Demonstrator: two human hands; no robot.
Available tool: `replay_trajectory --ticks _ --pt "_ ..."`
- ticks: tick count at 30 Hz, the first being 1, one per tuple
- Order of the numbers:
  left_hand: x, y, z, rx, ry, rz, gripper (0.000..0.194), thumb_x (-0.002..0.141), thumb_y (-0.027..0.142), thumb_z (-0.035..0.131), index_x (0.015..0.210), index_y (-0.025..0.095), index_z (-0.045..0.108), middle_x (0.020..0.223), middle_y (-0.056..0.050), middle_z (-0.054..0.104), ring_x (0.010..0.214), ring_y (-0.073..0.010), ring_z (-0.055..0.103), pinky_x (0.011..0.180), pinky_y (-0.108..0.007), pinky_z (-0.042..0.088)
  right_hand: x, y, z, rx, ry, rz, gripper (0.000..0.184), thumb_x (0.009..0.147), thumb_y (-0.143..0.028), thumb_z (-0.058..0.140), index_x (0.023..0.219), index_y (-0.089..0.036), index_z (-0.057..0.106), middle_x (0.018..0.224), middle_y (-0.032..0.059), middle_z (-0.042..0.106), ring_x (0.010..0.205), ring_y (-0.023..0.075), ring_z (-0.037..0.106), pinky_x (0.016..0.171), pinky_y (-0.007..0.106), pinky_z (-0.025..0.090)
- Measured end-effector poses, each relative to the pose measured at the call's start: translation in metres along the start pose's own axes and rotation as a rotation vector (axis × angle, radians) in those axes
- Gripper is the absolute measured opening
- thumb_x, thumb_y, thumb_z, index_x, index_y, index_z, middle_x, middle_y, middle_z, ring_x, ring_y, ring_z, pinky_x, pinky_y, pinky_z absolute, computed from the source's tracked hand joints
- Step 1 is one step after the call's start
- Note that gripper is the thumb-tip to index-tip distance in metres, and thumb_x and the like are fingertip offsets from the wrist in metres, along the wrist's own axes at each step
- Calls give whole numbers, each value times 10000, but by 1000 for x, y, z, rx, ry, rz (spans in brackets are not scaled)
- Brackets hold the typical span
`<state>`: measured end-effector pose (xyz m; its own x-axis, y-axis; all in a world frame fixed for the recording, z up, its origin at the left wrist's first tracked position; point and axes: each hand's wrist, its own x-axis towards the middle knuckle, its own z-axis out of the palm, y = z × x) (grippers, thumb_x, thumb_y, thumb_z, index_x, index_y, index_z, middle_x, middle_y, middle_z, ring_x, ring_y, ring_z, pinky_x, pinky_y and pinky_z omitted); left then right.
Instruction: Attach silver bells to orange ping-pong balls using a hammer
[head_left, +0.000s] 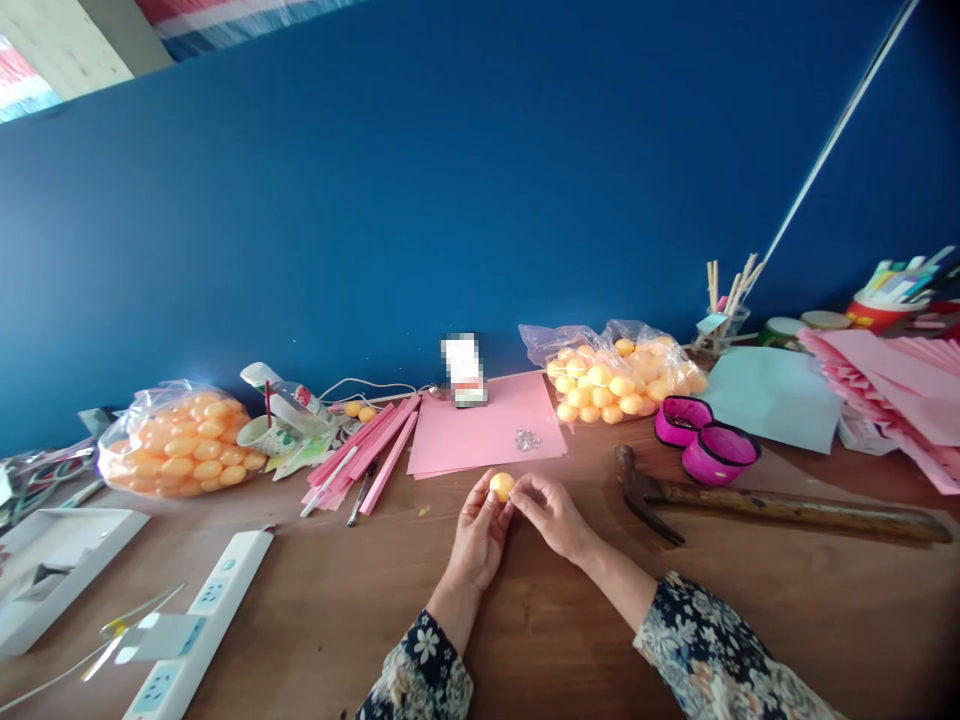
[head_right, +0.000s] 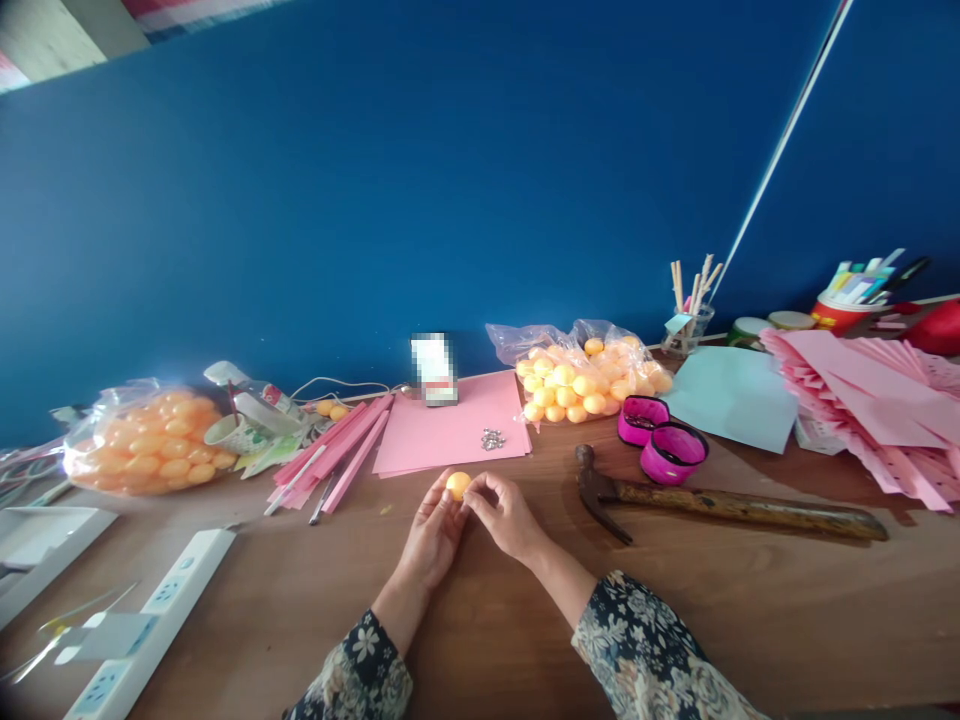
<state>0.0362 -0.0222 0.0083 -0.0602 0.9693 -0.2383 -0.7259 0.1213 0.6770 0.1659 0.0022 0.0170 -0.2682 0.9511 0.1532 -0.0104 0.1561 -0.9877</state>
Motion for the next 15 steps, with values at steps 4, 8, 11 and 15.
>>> replay_trajectory --ticks 4,8,11,15 --pt "0 0 0 0 -2 0 335 733 167 641 1063 195 592 982 -41 656 885 -122 608 822 -245 453 1 0 0 -7 -2 -4 153 797 -317 537 722 -189 573 683 -7 581 669 143 528 661 260 414" --pt "0 -1 0 0 -1 0 338 731 166 643 1064 195 593 984 -42 656 887 -124 607 828 -249 454 1 1 -1 -33 -9 -7 151 801 -312 533 727 -187 574 685 -5 581 669 142 526 661 257 414" --pt "1 -2 -1 6 -9 5 336 741 164 633 1072 197 587 987 -41 652 884 -121 606 822 -247 458 1 1 -1 -51 -10 -3 160 802 -320 531 730 -183 574 678 -6 580 660 140 525 647 250 414" --pt "1 -2 -1 16 -20 8 334 739 183 637 1069 195 587 1007 -48 645 905 -134 602 837 -260 453 1 3 -1 -81 -7 -2 196 800 -344 528 727 -169 578 682 -2 589 656 137 526 638 243 415"
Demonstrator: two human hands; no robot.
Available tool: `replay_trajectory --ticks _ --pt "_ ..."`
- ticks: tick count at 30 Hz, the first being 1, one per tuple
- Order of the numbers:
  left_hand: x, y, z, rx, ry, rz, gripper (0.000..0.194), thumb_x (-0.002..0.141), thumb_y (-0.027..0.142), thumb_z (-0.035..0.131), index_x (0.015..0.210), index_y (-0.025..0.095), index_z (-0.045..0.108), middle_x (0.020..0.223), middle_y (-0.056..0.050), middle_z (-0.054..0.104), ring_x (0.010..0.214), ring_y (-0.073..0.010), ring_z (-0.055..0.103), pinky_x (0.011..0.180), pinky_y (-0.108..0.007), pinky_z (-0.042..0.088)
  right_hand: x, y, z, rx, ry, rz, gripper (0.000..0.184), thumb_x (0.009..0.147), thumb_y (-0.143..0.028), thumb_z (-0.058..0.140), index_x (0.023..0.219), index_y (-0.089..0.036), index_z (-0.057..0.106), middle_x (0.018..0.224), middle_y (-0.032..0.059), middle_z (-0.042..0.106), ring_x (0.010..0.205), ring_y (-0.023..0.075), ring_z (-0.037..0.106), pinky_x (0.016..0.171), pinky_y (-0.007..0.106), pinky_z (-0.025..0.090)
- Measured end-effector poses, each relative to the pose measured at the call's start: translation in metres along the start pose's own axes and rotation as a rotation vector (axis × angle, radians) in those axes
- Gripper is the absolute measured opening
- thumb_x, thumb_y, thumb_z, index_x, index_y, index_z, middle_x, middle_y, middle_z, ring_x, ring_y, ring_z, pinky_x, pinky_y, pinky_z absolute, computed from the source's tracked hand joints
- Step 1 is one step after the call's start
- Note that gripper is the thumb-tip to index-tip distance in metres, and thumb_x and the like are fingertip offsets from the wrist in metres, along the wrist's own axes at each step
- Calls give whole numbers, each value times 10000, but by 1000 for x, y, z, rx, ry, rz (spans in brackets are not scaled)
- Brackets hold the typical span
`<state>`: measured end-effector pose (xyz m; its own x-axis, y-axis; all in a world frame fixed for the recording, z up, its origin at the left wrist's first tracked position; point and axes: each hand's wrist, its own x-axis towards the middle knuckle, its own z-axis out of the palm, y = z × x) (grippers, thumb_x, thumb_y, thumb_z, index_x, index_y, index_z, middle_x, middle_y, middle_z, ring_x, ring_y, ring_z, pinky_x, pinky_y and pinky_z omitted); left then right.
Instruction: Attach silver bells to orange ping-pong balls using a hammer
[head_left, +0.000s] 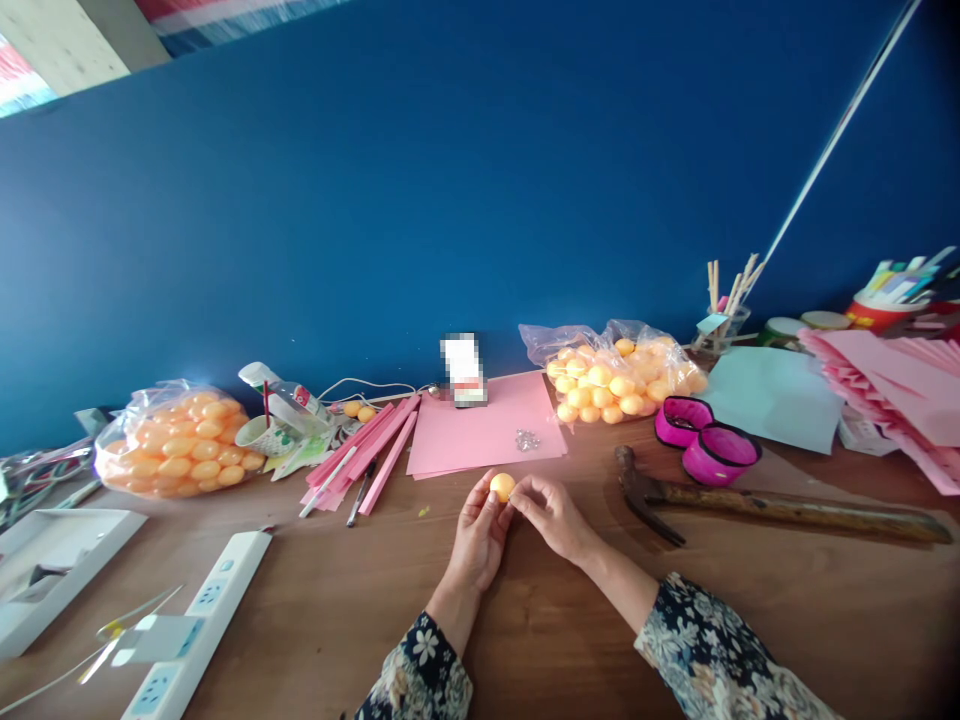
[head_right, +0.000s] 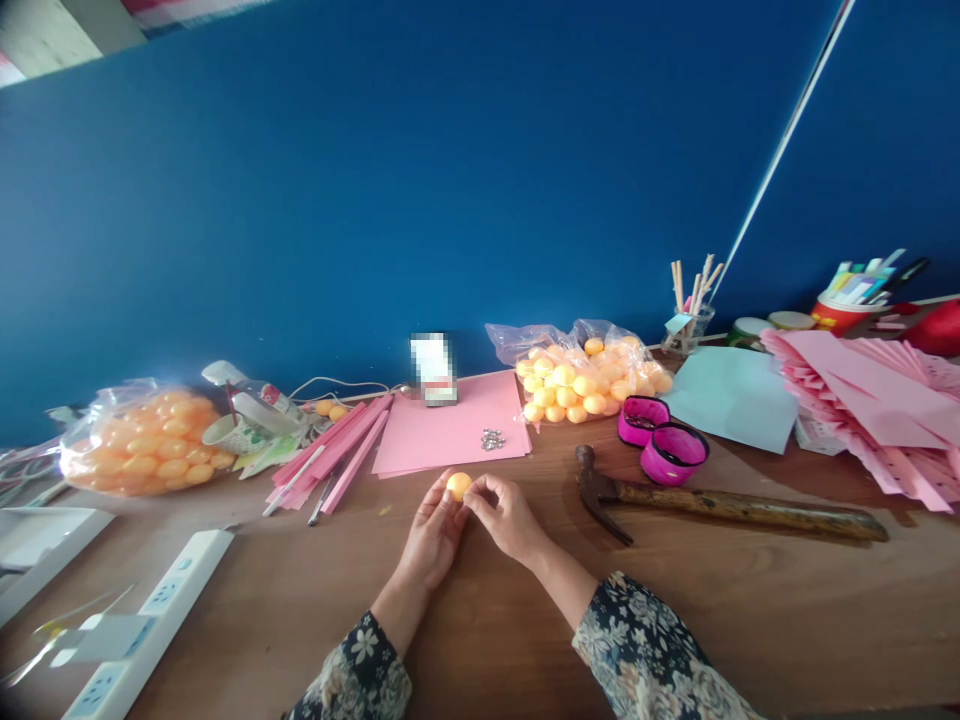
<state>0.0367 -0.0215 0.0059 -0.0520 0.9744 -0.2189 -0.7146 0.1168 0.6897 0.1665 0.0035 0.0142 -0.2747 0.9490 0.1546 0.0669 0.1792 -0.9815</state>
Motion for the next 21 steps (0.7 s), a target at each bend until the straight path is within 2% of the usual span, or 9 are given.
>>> replay_trajectory --ticks 14,21 --pt "-1 -2 3 10 14 28 327 731 189 646 1053 189 590 964 -44 655 867 -133 613 819 -264 465 0 5 1 -3 21 63 234 786 -379 546 713 -159 578 619 -2 599 577 120 531 574 231 430" --pt "-1 -3 3 23 35 57 325 713 183 661 1032 192 601 972 -38 653 878 -132 607 834 -258 452 1 7 2 57 11 96 231 777 -381 557 716 -158 575 657 19 632 622 143 581 610 250 462"
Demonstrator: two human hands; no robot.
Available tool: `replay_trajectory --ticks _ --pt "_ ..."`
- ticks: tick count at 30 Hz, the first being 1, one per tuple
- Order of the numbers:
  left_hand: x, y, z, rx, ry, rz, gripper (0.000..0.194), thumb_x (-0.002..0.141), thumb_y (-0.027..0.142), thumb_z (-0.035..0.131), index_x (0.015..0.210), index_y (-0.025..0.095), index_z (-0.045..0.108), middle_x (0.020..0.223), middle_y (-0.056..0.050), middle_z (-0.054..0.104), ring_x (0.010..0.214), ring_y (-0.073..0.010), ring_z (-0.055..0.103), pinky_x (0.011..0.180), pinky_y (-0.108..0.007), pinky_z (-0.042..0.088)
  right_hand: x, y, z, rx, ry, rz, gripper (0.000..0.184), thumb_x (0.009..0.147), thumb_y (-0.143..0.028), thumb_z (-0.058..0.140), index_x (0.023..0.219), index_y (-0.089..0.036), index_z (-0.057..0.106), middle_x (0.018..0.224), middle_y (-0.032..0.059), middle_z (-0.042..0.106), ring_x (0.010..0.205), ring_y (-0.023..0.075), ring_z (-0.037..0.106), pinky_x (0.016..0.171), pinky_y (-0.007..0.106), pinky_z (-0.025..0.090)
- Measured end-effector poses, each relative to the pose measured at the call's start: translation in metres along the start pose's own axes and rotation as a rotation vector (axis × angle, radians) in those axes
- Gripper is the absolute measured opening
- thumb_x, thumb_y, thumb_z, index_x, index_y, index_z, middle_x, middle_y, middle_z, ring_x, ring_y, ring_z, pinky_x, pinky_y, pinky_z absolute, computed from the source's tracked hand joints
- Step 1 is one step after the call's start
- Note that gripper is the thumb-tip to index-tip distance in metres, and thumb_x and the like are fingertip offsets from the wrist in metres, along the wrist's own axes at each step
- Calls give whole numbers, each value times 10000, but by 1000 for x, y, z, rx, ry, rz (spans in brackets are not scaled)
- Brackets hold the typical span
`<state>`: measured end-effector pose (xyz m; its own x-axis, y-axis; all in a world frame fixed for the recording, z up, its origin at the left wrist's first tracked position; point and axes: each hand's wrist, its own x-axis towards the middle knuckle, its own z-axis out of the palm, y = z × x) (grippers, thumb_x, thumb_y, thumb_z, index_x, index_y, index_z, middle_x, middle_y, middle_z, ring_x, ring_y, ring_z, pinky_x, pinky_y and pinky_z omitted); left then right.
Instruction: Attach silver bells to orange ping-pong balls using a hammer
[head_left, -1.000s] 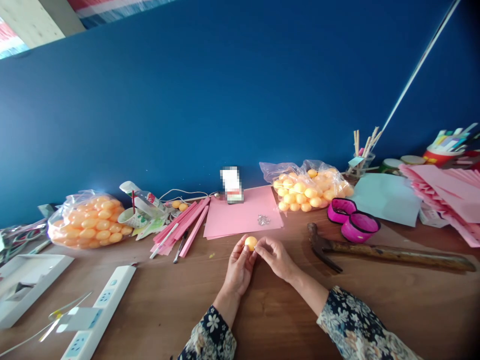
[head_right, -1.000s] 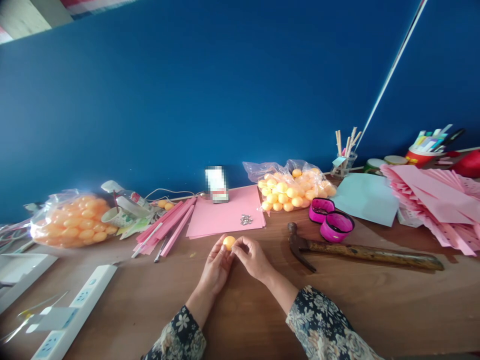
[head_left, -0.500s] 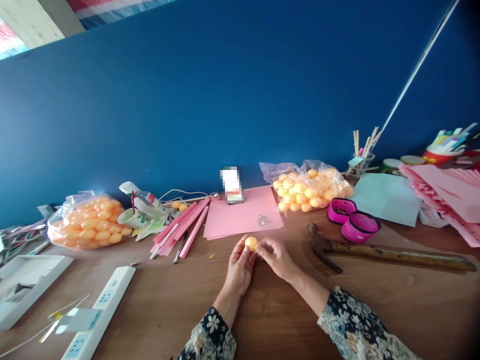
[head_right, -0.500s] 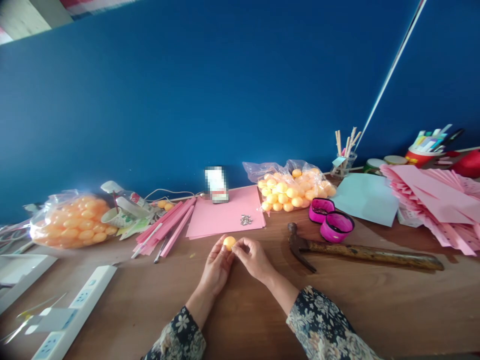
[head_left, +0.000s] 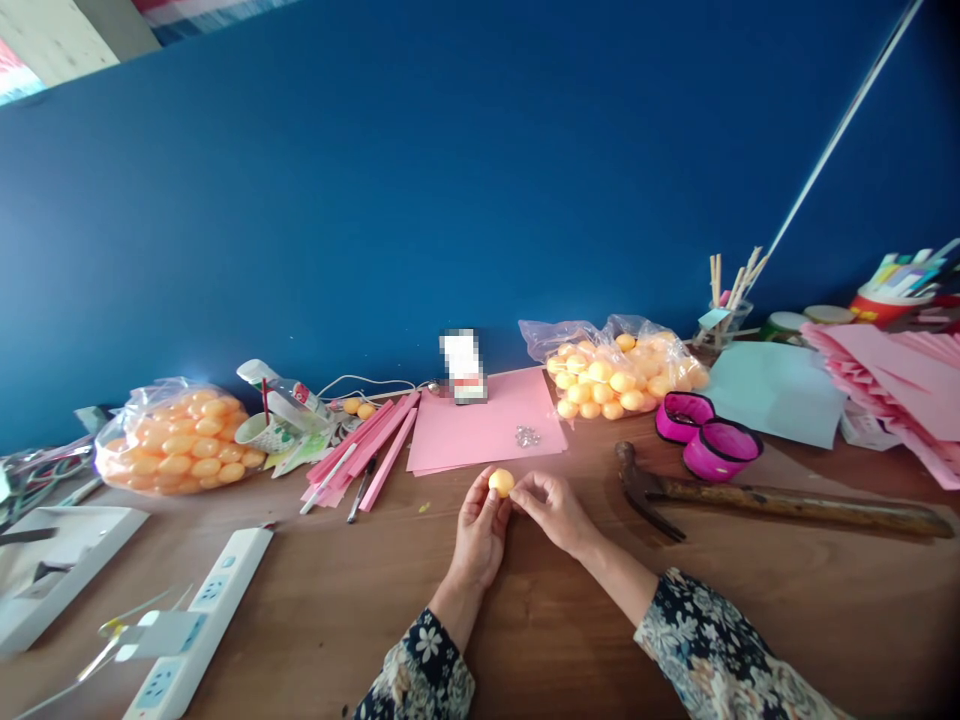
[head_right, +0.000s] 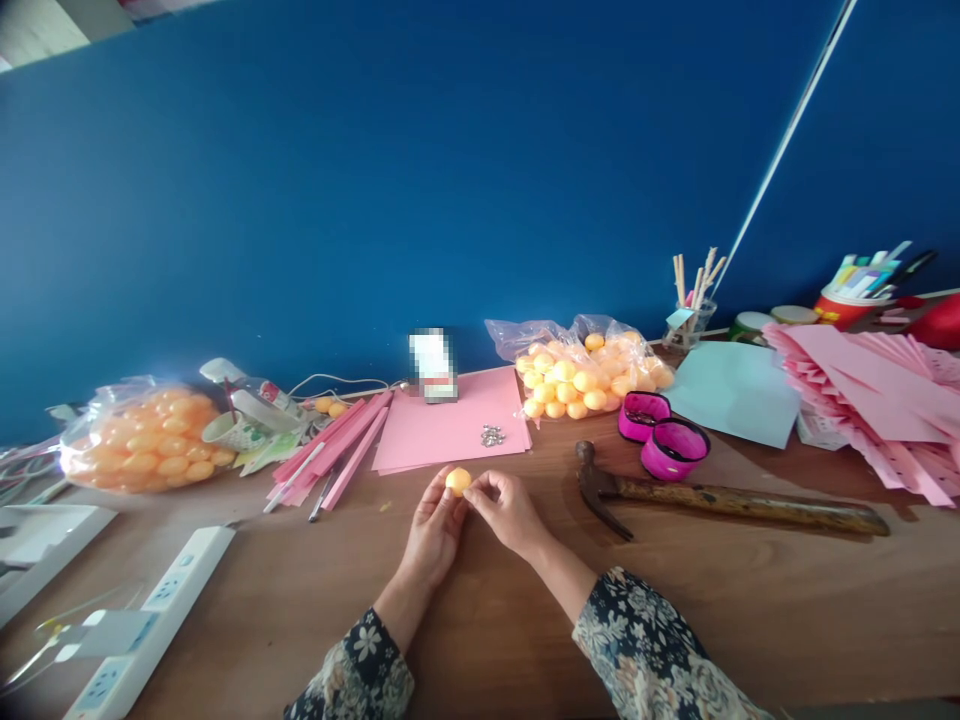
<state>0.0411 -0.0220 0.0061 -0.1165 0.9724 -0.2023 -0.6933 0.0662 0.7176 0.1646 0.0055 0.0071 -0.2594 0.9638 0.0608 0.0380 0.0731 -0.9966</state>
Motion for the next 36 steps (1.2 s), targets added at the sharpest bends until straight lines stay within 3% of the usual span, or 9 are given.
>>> replay_trajectory --ticks 10,21,30,36 --pt "0 -2 -2 23 28 -2 355 699 191 671 1046 192 597 999 -36 648 897 -131 603 851 -259 441 0 1 -1 13 -25 5 234 784 -378 549 711 -155 562 656 17 619 626 140 574 609 249 467" --pt "1 -5 -6 52 25 -3 336 721 194 650 1052 197 595 1018 -28 644 926 -127 593 860 -251 440 3 5 -1 -179 48 -44 223 789 -379 540 705 -173 536 654 6 596 618 135 548 585 238 450" --pt "1 -1 -4 -5 -28 -33 341 724 229 654 1055 183 588 968 -57 652 869 -145 617 837 -290 466 1 -2 1 40 -36 -4 271 770 -446 544 716 -183 508 670 -3 559 610 128 542 551 237 477" --pt "0 5 -2 -55 -14 -56 257 749 231 630 997 163 614 956 -61 663 839 -132 632 789 -242 501 3 -7 -2 38 108 -31 274 786 -463 505 767 -189 517 664 2 576 541 126 537 515 243 464"
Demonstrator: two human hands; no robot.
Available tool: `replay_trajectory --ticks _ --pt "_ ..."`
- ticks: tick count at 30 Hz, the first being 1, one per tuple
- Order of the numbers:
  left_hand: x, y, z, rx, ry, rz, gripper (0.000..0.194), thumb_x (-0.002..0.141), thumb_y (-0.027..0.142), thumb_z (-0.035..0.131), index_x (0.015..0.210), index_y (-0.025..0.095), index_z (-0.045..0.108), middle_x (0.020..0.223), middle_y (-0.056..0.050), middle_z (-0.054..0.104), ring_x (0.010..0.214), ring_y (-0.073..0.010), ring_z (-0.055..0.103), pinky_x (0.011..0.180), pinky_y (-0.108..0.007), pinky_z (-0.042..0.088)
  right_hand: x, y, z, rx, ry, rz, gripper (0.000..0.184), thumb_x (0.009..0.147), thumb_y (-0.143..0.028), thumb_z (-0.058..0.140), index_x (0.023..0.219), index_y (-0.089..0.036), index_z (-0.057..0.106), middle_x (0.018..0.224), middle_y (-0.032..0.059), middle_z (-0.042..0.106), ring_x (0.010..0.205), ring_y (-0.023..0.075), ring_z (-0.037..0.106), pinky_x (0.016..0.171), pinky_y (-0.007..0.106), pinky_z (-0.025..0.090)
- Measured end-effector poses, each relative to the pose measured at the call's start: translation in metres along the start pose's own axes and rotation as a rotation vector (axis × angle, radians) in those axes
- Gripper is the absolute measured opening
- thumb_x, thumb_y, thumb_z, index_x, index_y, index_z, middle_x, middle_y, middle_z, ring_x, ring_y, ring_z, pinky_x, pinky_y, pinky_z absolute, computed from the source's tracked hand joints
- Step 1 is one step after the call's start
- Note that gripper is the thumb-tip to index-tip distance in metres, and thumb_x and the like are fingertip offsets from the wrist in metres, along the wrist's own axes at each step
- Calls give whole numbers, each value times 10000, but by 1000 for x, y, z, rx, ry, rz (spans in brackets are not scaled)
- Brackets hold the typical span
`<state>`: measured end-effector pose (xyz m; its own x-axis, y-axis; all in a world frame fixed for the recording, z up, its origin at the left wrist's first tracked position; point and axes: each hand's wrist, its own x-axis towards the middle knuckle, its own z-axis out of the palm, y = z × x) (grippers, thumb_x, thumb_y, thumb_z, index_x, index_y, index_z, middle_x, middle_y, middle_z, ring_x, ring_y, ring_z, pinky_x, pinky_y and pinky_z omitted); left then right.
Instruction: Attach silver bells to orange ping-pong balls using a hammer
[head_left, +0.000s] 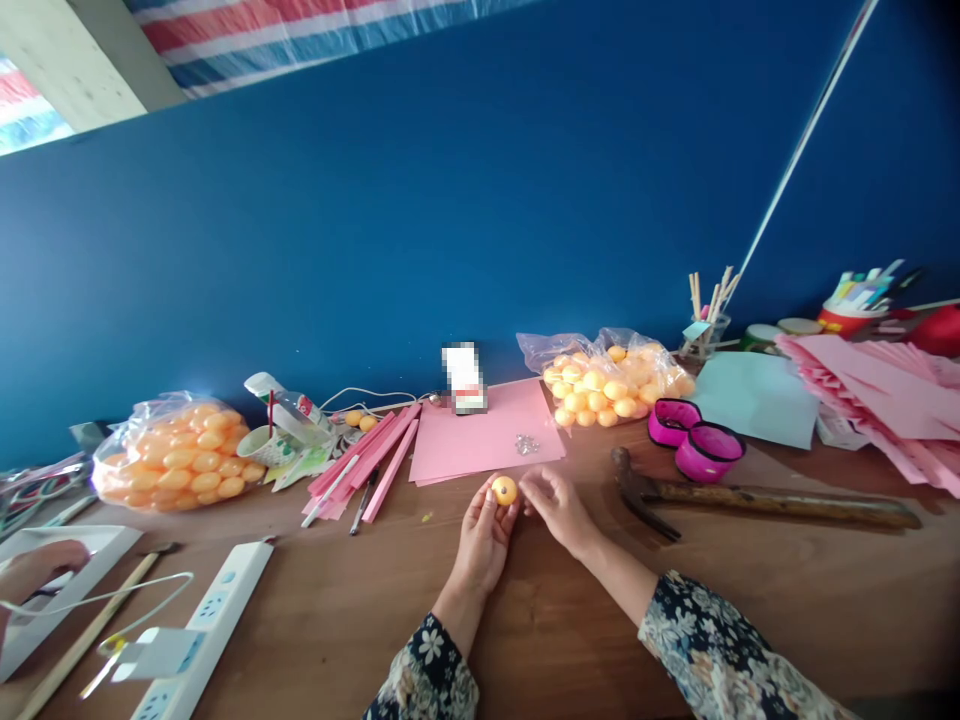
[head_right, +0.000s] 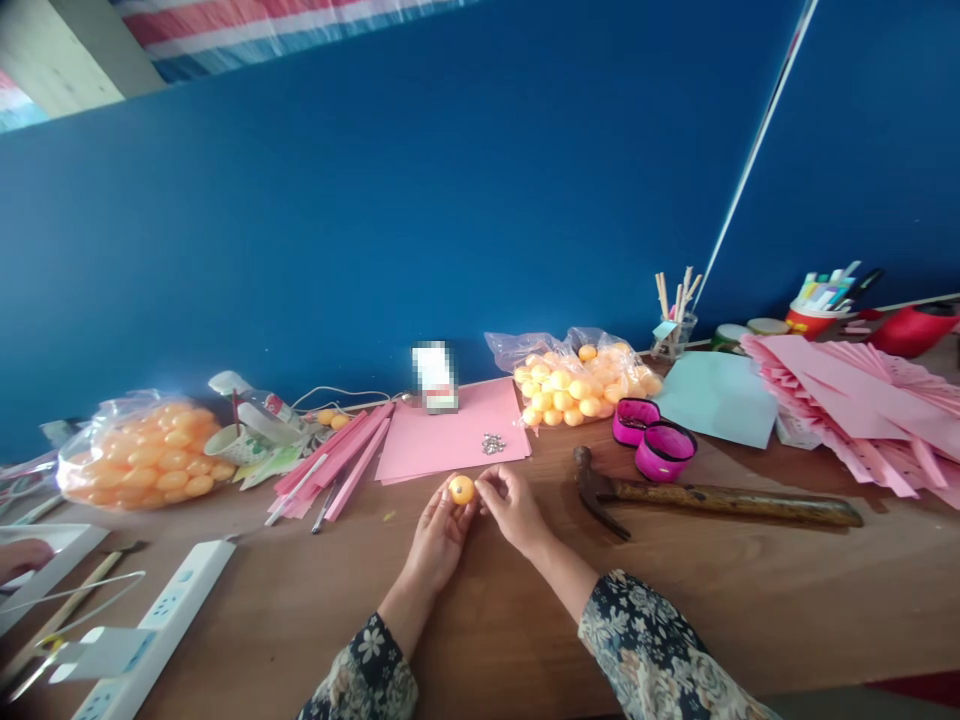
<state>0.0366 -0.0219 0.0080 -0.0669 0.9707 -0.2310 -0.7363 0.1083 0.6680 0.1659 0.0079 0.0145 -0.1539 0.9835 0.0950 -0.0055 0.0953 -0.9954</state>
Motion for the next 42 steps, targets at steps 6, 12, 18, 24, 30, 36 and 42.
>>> replay_trajectory --ticks 6,12,18,24,30,36,42 --pt "9 7 9 -30 5 -44 209 755 246 626 929 130 633 945 -78 674 857 -148 643 761 -206 517 33 -4 -25 -513 133 -82 212 831 -321 419 836 -171 568 744 46 628 636 163 574 589 262 446" --pt "20 9 0 -38 -48 -51 223 755 223 627 955 124 628 948 -88 678 846 -154 649 745 -209 525 63 4 -31 -796 161 -46 155 766 -154 462 761 -156 617 833 106 623 774 204 557 664 281 387" --pt "24 9 -7 -67 -53 -120 249 761 233 620 976 106 620 925 -104 683 821 -159 657 721 -208 530 71 9 -29 -956 122 -26 172 796 -192 458 796 -179 629 872 85 623 788 182 544 631 249 351" --pt "24 9 -6 -74 -56 -120 242 758 244 624 958 108 617 910 -100 685 791 -153 659 718 -219 530 69 8 -26 -989 136 -31 197 809 -195 426 768 -179 618 864 93 617 728 173 544 605 253 339" --pt "24 11 -7 -83 -77 -131 249 772 253 608 976 110 612 900 -90 683 808 -143 652 726 -214 526 70 8 -34 -872 178 -58 138 745 -161 453 748 -158 591 750 82 630 694 188 559 639 272 378" --pt "24 11 -7 -76 -78 -134 265 767 253 613 991 110 610 909 -92 679 807 -139 648 733 -213 519 57 1 -38 -614 120 -124 124 730 -202 476 788 -172 581 784 53 643 686 177 581 643 287 451" --pt "20 13 -6 -68 -91 -123 441 761 249 620 1186 215 507 939 -61 662 806 -138 649 740 -238 514 37 -1 -19 -279 -5 -70 199 780 -360 510 776 -178 592 673 17 616 572 147 568 530 270 487"
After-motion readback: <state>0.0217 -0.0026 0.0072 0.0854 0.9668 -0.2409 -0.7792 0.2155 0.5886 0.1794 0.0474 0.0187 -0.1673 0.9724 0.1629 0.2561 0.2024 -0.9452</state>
